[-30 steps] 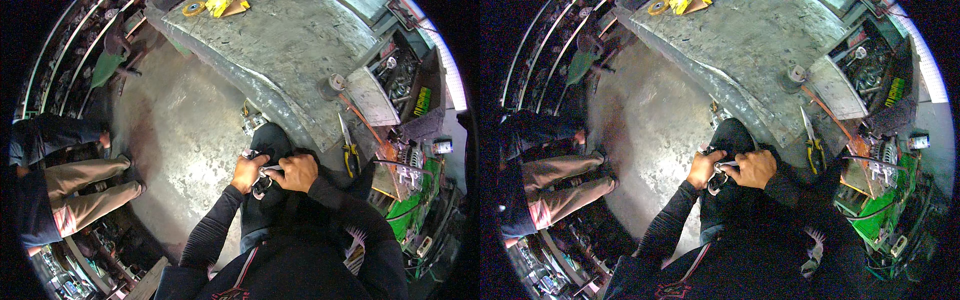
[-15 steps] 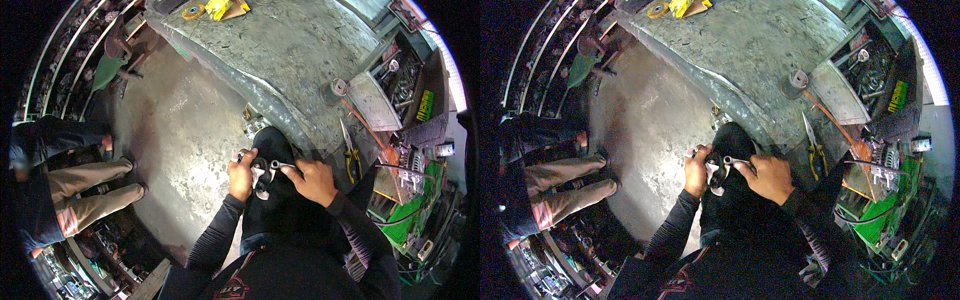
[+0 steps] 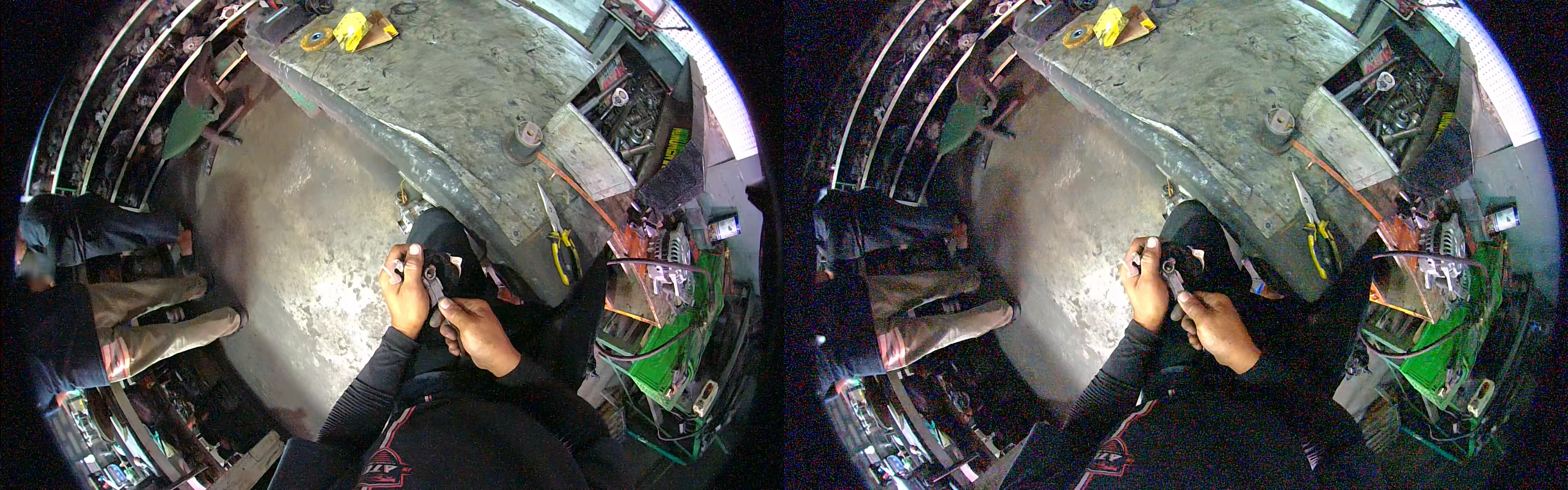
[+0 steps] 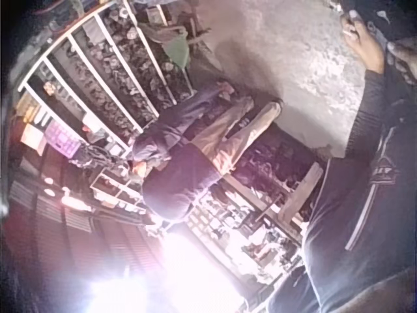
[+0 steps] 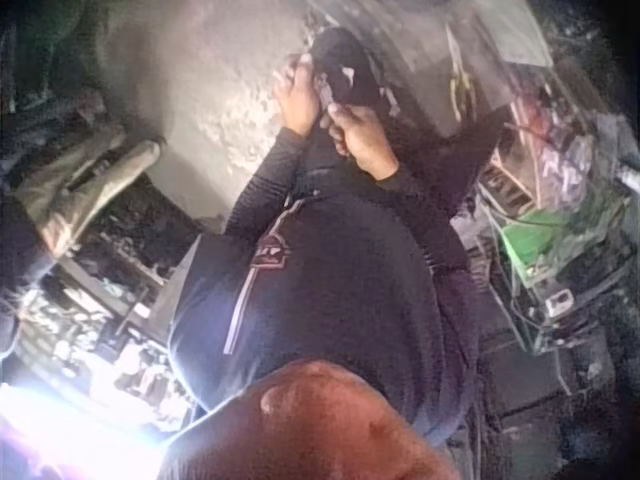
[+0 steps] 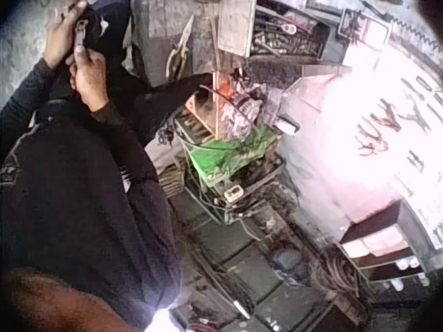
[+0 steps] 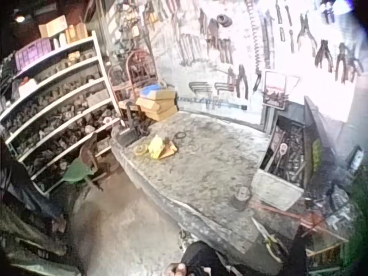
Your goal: The person sits on the floor in a workshop and cleans a small cylindrical mechanical part with a white cloth. They then use pliers to manipulate a small component on the part, repeatedly adjusting and inspecting it.
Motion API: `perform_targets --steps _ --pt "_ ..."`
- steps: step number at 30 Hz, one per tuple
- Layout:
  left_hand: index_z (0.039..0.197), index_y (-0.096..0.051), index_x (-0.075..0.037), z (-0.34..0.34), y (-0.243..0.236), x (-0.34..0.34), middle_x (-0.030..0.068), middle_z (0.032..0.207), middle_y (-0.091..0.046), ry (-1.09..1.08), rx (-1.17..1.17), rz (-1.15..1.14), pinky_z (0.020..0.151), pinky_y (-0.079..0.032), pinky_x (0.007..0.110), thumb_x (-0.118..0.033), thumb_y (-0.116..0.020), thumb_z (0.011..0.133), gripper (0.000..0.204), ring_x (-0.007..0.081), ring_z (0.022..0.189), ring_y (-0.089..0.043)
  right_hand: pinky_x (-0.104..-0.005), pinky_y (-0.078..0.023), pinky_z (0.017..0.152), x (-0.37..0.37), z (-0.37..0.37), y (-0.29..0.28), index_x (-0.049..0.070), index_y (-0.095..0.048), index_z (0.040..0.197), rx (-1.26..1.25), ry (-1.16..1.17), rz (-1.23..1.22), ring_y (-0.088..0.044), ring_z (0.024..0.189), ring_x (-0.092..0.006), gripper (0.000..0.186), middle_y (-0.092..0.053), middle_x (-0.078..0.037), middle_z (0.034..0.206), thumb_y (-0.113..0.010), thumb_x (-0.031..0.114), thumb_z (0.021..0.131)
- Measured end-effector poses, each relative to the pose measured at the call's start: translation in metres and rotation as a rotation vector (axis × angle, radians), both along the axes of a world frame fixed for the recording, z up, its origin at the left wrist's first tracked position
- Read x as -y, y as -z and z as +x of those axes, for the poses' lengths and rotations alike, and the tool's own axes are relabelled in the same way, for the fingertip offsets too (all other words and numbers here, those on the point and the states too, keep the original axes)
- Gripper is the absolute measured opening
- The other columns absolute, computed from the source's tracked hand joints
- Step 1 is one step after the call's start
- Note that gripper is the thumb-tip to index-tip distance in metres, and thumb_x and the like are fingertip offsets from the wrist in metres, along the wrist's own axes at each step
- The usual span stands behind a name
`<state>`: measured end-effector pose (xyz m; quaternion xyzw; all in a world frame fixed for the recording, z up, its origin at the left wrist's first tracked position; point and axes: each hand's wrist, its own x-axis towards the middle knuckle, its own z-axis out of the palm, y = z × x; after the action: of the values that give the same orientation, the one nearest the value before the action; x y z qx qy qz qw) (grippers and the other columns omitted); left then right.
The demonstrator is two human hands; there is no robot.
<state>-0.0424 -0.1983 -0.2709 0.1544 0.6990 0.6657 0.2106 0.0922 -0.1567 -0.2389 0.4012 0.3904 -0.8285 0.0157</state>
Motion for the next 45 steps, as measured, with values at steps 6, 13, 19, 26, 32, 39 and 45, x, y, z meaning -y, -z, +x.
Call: perform_targets --steps 6,13,19,26,32,39,45 --pt "0.087 -0.061 -0.001 0.010 -0.004 -0.002 -0.0005 0.076 -0.054 -0.052 -0.042 -0.005 0.068 -0.040 0.029 -0.023 -0.055 0.103 0.027 0.0100 0.075 -0.046 -0.0277 -0.042 0.044 0.002 0.005 -0.002 0.004 -0.063 0.085 -0.011 0.078 0.015 -0.048 0.048 -0.0106 0.043 -0.050 0.001 0.062 -0.053 0.039 0.107" --pt "0.088 -0.064 -0.001 0.011 0.001 0.000 -0.0010 0.077 -0.056 -0.010 -0.058 0.008 0.070 -0.041 0.028 -0.023 -0.058 0.104 0.028 0.0095 0.076 -0.048 -0.0328 -0.045 0.048 0.000 0.001 -0.008 0.003 -0.062 0.088 -0.004 0.078 -0.192 -0.053 0.049 -0.0176 0.042 -0.054 -0.004 0.064 -0.050 0.038 0.108" --pt "0.091 -0.066 0.000 0.006 0.014 0.007 0.0017 0.078 -0.061 -0.004 -0.072 0.070 0.067 -0.043 0.029 -0.019 -0.060 0.103 0.024 0.0092 0.075 -0.052 -0.0368 -0.046 0.047 -0.003 0.001 0.012 0.006 -0.062 0.085 -0.084 0.022 -0.358 -0.052 0.048 -0.0197 0.046 -0.054 -0.004 0.062 -0.049 0.044 0.107" --pt "0.091 -0.067 0.000 0.006 0.023 0.012 0.0045 0.081 -0.065 -0.021 -0.146 0.148 0.073 -0.047 0.030 -0.018 -0.059 0.101 0.022 0.0124 0.078 -0.056 -0.0392 -0.048 0.054 0.009 -0.005 0.000 0.003 -0.061 0.089 -0.061 0.107 -0.459 -0.055 0.055 -0.0238 0.045 -0.053 -0.006 0.064 -0.052 0.044 0.106" --pt "0.081 -0.063 -0.002 -0.003 0.017 0.011 0.0030 0.070 -0.064 0.005 -0.127 -0.008 0.062 -0.043 0.028 -0.021 -0.065 0.101 0.028 0.0085 0.068 -0.055 -0.0350 -0.040 0.045 0.026 -0.016 0.006 0.007 -0.056 0.083 0.014 0.148 -0.258 -0.045 0.046 -0.0164 0.046 -0.046 -0.001 0.060 -0.050 0.046 0.107" --pt "0.074 -0.055 -0.003 -0.008 0.042 0.010 0.0048 0.062 -0.056 -0.037 -0.163 -0.199 0.054 -0.040 0.034 -0.019 -0.072 0.095 0.032 0.0124 0.057 -0.049 -0.0288 -0.026 0.035 0.039 -0.033 0.017 0.014 -0.043 0.074 0.158 0.176 -0.203 -0.029 0.037 -0.0099 0.048 -0.035 0.004 0.055 -0.045 0.046 0.109" --pt "0.073 -0.055 0.001 -0.017 0.066 0.011 0.0123 0.063 -0.056 0.028 -0.162 -0.230 0.059 -0.042 0.040 -0.019 -0.070 0.092 0.032 0.0226 0.059 -0.050 -0.0296 -0.025 0.034 0.034 -0.040 0.024 0.014 -0.042 0.074 0.188 0.114 -0.087 -0.028 0.036 -0.0097 0.046 -0.033 0.004 0.054 -0.042 0.042 0.110"
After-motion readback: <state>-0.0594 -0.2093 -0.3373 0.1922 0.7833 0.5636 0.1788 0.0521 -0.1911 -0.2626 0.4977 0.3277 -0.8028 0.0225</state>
